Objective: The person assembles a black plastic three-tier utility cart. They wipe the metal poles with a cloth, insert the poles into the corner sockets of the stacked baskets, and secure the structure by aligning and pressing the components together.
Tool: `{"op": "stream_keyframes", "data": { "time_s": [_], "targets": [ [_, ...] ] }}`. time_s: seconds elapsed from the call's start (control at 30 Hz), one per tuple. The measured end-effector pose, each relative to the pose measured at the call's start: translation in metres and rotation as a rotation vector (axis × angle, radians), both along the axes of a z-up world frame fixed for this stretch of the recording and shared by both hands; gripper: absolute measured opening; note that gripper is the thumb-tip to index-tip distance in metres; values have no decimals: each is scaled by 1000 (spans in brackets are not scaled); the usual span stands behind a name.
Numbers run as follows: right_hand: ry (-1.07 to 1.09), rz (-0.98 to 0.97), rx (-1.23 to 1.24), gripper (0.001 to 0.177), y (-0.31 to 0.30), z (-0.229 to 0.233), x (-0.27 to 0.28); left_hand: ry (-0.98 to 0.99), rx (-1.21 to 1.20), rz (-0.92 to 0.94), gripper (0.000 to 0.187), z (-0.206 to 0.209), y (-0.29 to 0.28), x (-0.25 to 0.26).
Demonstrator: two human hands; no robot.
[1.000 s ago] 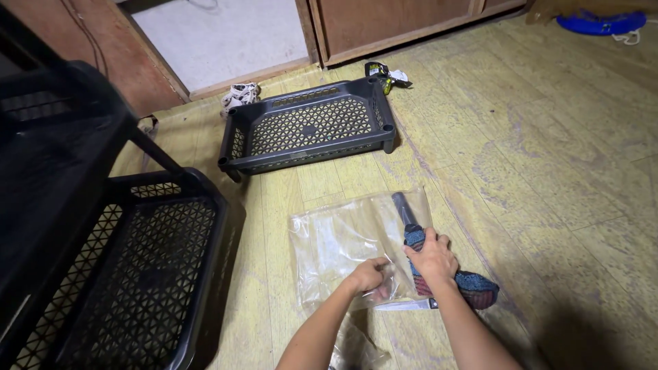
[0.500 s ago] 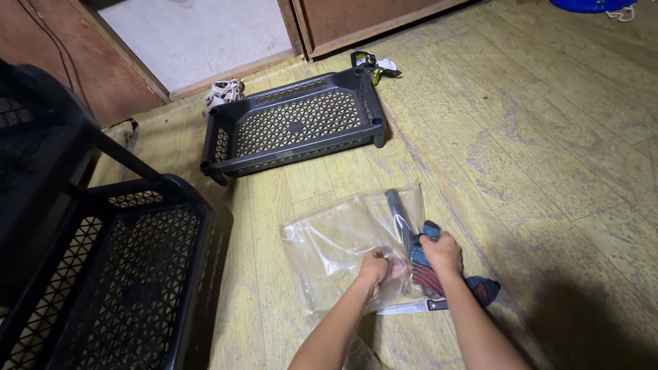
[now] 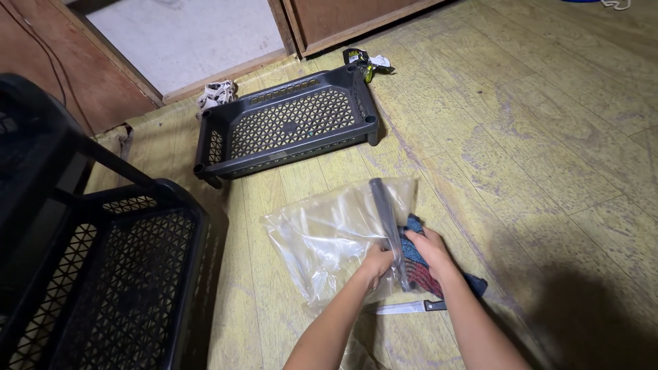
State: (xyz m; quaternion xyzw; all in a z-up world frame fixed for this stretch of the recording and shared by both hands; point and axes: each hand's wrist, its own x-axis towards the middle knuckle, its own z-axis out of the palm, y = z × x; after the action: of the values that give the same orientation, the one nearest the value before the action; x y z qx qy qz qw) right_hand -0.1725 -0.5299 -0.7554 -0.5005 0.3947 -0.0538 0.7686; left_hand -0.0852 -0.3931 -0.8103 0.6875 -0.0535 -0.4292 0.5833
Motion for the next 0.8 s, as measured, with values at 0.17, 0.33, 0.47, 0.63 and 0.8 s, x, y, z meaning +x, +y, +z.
{"op": "stream_keyframes", "data": {
  "time_s": [0.17,0.33,0.47,0.63,0.8],
  "targets": [
    [-61,146,-27,32,10,25,15,-44,-139,104,41,13,13,1],
    [-21,115,108,28,19,33,26,-119,-148,178,59,57,31,12],
    [-45,147,50,26,29,34,31,-70,-102,180,63,86,39,19],
    [-83,20,-88,28,46,38,38,-257,-184,93,51,100,47,36],
    [-18,-136,-697,38,56,47,48,264,-197,254,26,104,59,71]
  ]
}}
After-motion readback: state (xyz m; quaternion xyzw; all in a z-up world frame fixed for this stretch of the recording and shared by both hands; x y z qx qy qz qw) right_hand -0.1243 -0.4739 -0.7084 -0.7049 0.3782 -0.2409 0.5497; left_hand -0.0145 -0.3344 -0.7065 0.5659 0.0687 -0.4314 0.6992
